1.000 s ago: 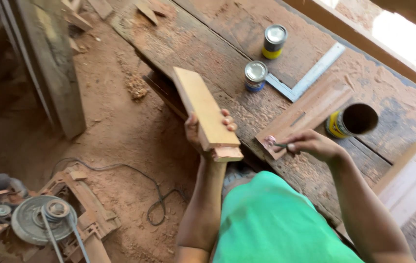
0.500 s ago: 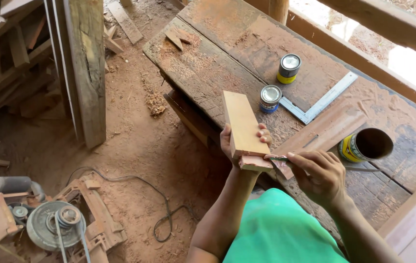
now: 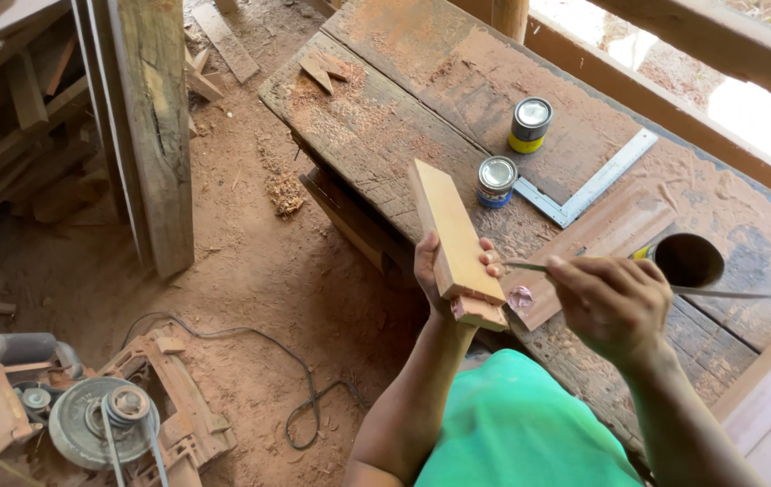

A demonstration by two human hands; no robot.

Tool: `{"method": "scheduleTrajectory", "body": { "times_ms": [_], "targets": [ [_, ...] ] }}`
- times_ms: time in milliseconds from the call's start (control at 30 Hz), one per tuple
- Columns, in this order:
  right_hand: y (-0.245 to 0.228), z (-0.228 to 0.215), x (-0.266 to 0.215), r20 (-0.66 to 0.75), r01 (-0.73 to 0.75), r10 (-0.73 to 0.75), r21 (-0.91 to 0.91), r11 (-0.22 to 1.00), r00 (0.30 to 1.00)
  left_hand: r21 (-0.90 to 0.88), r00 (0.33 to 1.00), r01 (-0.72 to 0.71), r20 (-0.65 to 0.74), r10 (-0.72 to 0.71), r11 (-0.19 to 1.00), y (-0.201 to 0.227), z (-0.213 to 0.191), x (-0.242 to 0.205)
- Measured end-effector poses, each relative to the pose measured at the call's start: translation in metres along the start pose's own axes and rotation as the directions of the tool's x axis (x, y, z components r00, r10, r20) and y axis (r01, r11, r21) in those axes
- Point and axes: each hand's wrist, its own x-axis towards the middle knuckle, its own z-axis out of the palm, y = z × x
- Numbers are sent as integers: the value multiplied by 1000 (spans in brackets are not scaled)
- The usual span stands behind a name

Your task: Assembling a wooden frame by applying glue to joints and clamping pieces together on a workbench.

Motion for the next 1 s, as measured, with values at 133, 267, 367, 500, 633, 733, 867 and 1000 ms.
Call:
{"method": "scheduleTrajectory", "body": {
  "times_ms": [133,267,367,500,633,733,867,1000],
  "targets": [
    [0,-1,-8,124,-107,82,216,970,989,-92,971,92,230,-69,992,3,-9,4],
    [-20,-2,-1,197,-89,72,76,993,978,-51,994,-84,69,87,995,-6,1,4],
    [-13,-1,-4,155,-16,16,-1,1000,988,-17,999,-46,-23,46,999,-14,13,-3],
    [1,1,-7,99,80,-70,-98,992,993,166,986,-96,-122,117,981,-19,21,-8],
    [13,-4,-5,-67,-119,124,77,990,990,255,992,-48,-98,75,966,-22,12,-11],
    [17,-5,-15,44,-87,82,139,986,996,88,981,-182,-49,186,979,-17,11,-2],
    [-7,-8,-33,196,-190,149,214,958,969,94,965,-262,8,263,960,-11,17,-3],
    [-13,-17,-36,449,-502,307,420,756,839,30,913,-396,120,391,918,-8,16,-2]
  ]
}}
